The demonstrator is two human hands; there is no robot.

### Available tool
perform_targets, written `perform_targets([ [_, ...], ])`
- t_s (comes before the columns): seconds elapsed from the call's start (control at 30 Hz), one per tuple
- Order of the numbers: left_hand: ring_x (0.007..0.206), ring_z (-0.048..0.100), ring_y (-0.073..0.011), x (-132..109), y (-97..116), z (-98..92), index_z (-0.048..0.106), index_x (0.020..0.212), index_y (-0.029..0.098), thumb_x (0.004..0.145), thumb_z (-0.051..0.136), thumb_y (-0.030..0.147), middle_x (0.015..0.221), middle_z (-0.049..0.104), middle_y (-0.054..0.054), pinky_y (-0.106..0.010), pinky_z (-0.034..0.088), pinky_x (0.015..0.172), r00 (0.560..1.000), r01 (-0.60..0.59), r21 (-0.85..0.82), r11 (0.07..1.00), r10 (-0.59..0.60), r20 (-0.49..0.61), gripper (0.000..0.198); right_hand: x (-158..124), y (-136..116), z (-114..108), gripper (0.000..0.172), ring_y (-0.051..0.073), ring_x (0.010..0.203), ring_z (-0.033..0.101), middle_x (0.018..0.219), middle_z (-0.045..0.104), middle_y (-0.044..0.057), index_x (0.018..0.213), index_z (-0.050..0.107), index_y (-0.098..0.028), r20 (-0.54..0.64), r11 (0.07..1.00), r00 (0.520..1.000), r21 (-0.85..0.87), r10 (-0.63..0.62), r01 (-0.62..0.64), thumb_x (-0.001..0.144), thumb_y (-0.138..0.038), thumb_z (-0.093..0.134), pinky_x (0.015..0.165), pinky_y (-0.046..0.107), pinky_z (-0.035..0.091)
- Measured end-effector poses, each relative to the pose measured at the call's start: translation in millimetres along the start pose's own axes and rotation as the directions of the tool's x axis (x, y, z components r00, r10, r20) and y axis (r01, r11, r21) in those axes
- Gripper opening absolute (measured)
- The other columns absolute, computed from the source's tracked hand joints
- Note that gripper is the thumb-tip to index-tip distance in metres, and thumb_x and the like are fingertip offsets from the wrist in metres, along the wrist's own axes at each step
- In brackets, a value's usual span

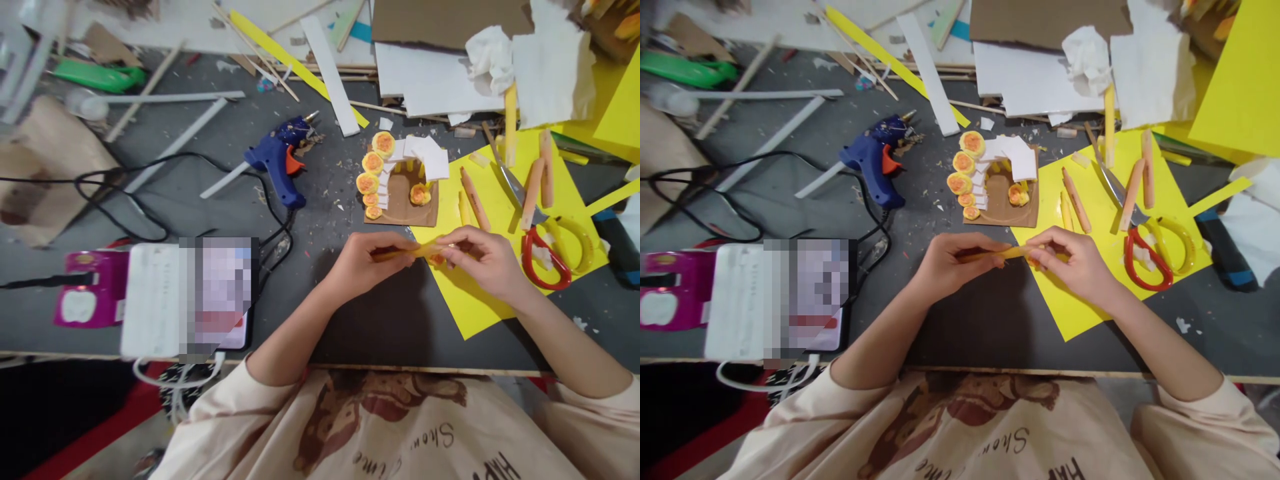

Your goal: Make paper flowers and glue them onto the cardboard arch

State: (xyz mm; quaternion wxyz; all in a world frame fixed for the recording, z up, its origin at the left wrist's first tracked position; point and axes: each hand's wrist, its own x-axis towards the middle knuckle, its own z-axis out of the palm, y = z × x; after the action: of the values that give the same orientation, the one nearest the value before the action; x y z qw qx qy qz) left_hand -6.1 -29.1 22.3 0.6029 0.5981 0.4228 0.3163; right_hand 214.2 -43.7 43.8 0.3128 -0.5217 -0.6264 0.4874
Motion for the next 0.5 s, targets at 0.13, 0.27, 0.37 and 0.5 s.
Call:
perform_targets([
  [0.13,0.068,0.071,-0.0158,-1,0,3.2,0.076,0.087,0.015,0.079,0.076,0.042,0.078,0.076,-0.007,-0.023,0.057,0.063,0.999,0.031,-0.057,0.998,-0.028,0.045,0.028,-8,0,3,0.015,0.013,0.059,0.067,0.079,0.076,0.004,0.084,0.070,-0.020,-0.011,0.995,0.998,-0.078,-0.065,0.064,0.087,-0.034,0.065,0.055,0.025,0.054],
  [0.27,0.066,0.070,-0.0150,-4,5,1.9,0.075,0.086,0.015,0.083,0.072,0.039,0.080,0.076,-0.007,-0.022,0.054,0.059,0.994,-0.064,0.020,0.998,0.062,0.088,0.025,-21,-1,2,0.008,0.015,0.067,0.069,0.080,0.076,0.004,0.084,0.068,-0.022,-0.048,0.976,0.984,-0.147,-0.171,0.163,0.087,-0.027,0.064,0.061,0.027,0.056],
  [0.37,0.078,0.071,-0.0155,-2,7,-5.4,0.073,0.096,0.016,0.087,0.066,0.046,0.090,0.076,-0.007,-0.023,0.055,0.068,0.978,-0.175,0.059,0.983,0.181,-0.108,0.031,-29,7,-12,0.003,0.017,0.068,0.068,0.080,0.073,0.003,0.087,0.067,-0.024,-0.184,0.950,0.943,-0.202,-0.276,0.239,0.084,-0.023,0.068,0.063,0.031,0.056],
  [0.5,0.072,0.068,-0.0104,7,2,-20.7,0.068,0.092,0.020,0.083,0.074,0.042,0.084,0.073,-0.001,-0.022,0.055,0.069,0.828,-0.279,0.039,0.959,0.261,-0.495,0.025,-35,23,-45,0.006,0.022,0.064,0.065,0.081,0.070,0.007,0.088,0.068,-0.024,-0.643,0.899,0.676,-0.432,-0.360,0.068,0.083,-0.026,0.069,0.061,0.038,0.053],
])
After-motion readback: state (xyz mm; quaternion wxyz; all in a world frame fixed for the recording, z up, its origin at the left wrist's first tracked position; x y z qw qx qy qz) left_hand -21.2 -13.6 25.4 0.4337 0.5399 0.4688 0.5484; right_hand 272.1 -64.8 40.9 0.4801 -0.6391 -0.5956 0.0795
